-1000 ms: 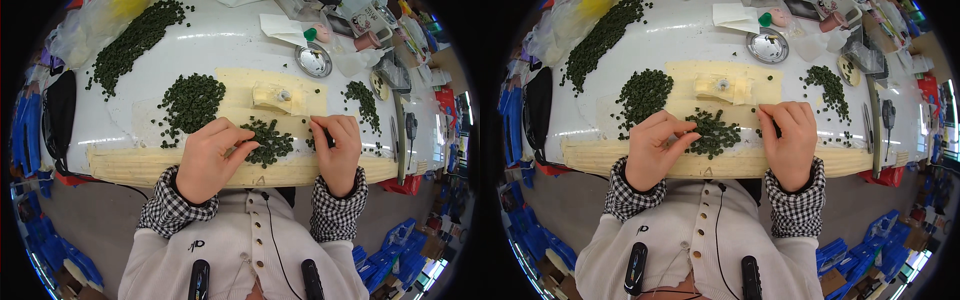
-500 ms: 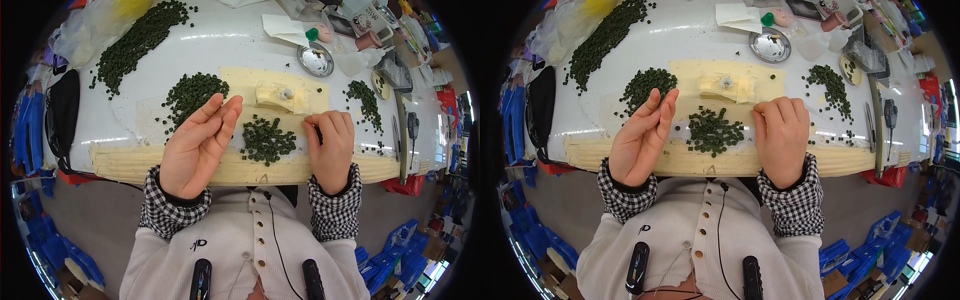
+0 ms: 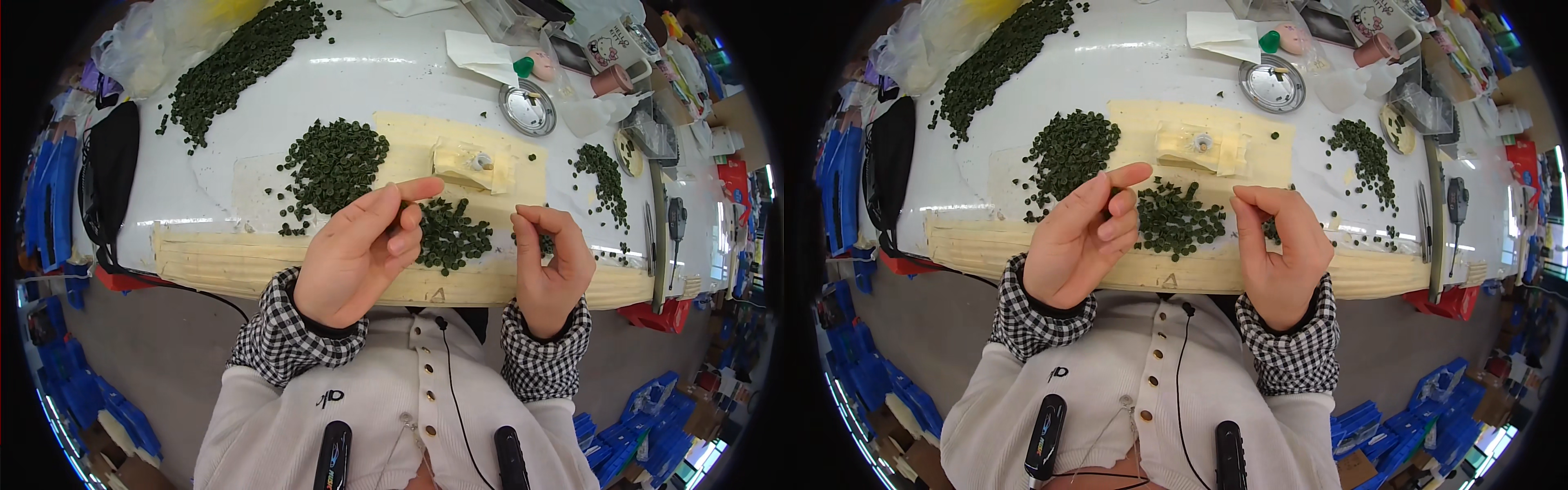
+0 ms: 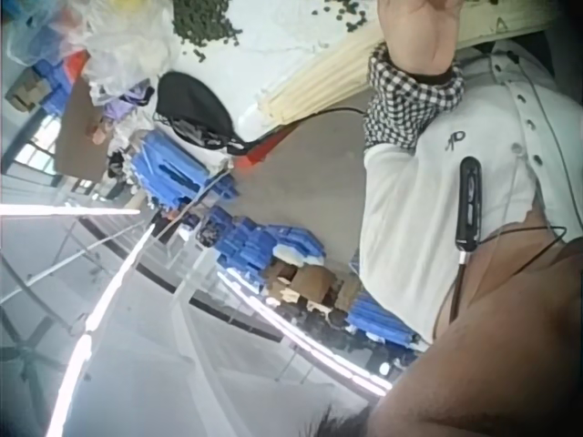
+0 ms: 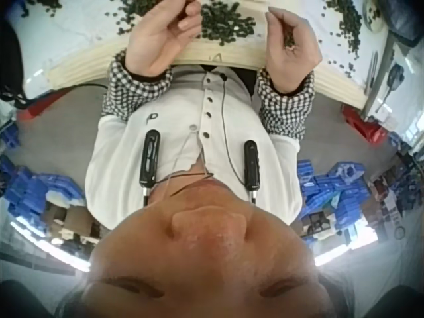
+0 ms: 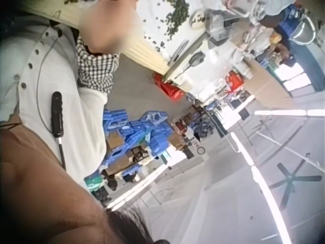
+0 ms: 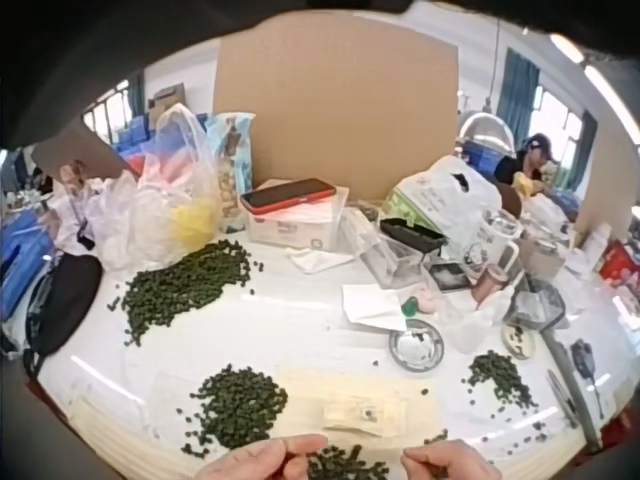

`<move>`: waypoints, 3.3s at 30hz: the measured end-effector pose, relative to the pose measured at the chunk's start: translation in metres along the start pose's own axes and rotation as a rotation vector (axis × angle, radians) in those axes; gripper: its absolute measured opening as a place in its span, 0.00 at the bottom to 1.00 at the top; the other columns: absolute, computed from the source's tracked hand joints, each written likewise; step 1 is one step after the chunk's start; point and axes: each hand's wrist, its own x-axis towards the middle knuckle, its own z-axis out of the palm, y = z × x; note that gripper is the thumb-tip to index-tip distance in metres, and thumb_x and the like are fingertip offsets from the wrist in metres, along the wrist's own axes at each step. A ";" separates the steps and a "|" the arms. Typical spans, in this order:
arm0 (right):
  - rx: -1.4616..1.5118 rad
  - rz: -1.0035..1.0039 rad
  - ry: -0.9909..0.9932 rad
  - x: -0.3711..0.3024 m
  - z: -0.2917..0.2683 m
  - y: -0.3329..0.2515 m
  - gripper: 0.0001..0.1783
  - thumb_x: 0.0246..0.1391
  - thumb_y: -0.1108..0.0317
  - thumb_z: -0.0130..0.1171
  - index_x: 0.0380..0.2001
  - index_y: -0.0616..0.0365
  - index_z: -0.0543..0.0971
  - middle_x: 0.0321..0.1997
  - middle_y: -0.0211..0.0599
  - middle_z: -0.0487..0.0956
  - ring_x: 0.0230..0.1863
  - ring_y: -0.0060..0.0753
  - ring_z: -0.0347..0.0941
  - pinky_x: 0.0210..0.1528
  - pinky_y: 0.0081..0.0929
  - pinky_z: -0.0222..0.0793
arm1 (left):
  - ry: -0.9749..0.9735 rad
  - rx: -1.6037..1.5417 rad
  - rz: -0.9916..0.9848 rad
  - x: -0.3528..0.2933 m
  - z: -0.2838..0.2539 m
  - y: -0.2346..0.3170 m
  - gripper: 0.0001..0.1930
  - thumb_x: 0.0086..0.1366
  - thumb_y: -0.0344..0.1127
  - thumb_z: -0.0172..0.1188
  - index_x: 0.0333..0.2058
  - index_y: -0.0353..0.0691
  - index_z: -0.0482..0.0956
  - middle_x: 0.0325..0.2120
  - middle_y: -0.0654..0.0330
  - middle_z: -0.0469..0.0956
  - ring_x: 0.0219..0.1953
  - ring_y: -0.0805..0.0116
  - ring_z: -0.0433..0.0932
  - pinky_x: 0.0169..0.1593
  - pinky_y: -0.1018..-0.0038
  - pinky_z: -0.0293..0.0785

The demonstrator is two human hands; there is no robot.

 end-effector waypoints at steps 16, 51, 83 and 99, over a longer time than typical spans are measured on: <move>0.940 0.461 -0.282 -0.006 0.009 -0.014 0.07 0.58 0.75 0.54 0.38 0.68 0.74 0.35 0.42 0.81 0.36 0.27 0.78 0.42 0.23 0.75 | -0.077 0.100 0.053 0.004 -0.014 -0.011 0.12 0.68 0.35 0.51 0.46 0.34 0.73 0.36 0.60 0.79 0.27 0.82 0.68 0.31 0.87 0.66; 0.723 0.303 -0.230 -0.007 0.023 -0.016 0.05 0.55 0.78 0.56 0.36 0.67 0.75 0.36 0.34 0.76 0.39 0.22 0.74 0.44 0.19 0.70 | -0.099 0.251 0.164 0.001 -0.002 -0.012 0.10 0.61 0.24 0.58 0.42 0.34 0.77 0.35 0.57 0.81 0.35 0.80 0.77 0.36 0.86 0.69; 0.621 0.257 -0.232 -0.011 0.020 -0.021 0.09 0.54 0.78 0.57 0.39 0.68 0.79 0.35 0.35 0.76 0.36 0.20 0.71 0.39 0.15 0.68 | 0.048 0.881 0.613 -0.001 -0.002 -0.018 0.08 0.54 0.16 0.61 0.34 0.32 0.81 0.31 0.58 0.80 0.31 0.77 0.75 0.33 0.84 0.69; 0.505 0.065 -0.283 -0.008 0.013 -0.022 0.13 0.52 0.79 0.57 0.43 0.64 0.79 0.33 0.39 0.78 0.34 0.26 0.74 0.36 0.19 0.69 | 0.049 0.779 0.553 0.005 -0.009 -0.017 0.09 0.56 0.21 0.63 0.37 0.33 0.81 0.21 0.71 0.73 0.21 0.89 0.60 0.24 0.89 0.56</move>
